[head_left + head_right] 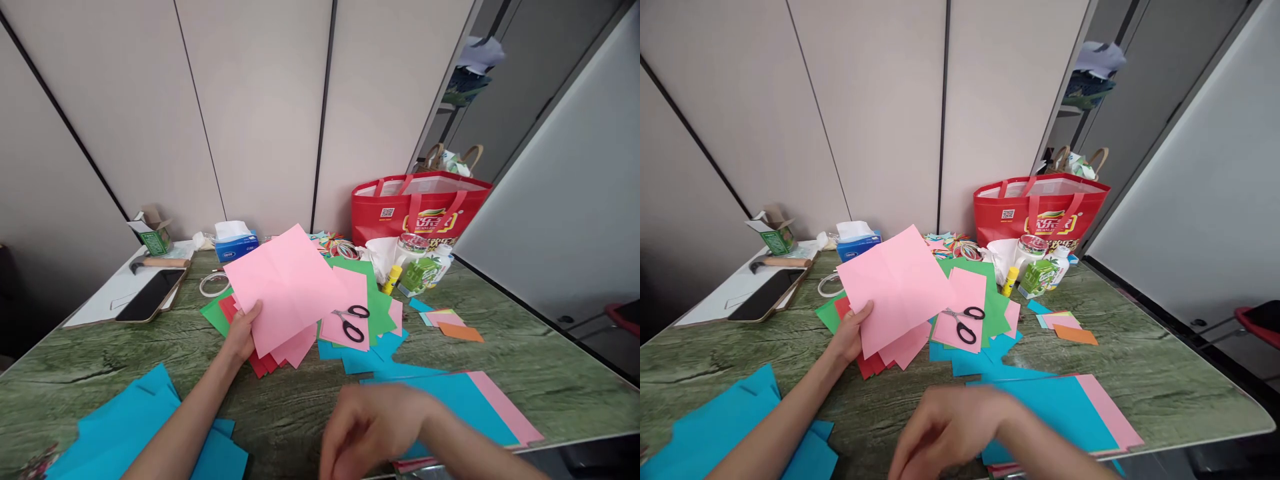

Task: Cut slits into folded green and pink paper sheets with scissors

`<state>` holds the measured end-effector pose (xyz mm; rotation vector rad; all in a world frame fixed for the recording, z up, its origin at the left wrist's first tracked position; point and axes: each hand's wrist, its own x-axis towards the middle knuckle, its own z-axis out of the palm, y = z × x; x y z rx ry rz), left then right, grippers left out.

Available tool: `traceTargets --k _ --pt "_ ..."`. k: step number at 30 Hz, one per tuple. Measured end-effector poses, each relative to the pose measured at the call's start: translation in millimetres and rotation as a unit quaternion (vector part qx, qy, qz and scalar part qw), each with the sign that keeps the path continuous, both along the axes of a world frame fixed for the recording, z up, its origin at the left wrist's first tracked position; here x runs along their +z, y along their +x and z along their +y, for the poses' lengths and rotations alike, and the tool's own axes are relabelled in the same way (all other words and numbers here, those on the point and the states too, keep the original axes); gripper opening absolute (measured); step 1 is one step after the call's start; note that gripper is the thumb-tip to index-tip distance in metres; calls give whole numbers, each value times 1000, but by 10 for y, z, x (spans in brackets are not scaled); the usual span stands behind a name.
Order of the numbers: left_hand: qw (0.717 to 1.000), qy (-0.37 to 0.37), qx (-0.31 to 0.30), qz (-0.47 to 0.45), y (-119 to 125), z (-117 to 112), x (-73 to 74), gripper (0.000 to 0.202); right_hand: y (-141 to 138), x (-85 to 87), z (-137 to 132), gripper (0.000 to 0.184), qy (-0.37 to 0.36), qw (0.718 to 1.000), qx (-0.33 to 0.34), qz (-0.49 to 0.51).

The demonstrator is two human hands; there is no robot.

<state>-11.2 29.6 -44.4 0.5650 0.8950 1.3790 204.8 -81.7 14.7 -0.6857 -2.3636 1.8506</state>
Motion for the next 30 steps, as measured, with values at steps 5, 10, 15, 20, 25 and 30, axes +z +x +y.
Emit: traceTargets --k 5,10,15,20,25,30 --pt "1000 -19 20 3 2 8 45 14 387 2 798 23 314 859 -284 -288" --pt "998 -53 33 18 24 -15 78 14 328 -388 1015 31 357 790 -326 -376" --pt "996 -65 56 30 28 -13 87 14 306 -503 1103 35 344 762 -364 -411" --pt "995 -66 70 31 -15 25 90 15 364 -554 1160 34 316 786 -384 -367" --pt "994 -60 84 35 -62 56 68 16 501 -540 1165 24 273 813 -447 -254" --pt "990 -47 131 36 -80 91 76 13 610 -379 1111 30 89 860 -499 58"
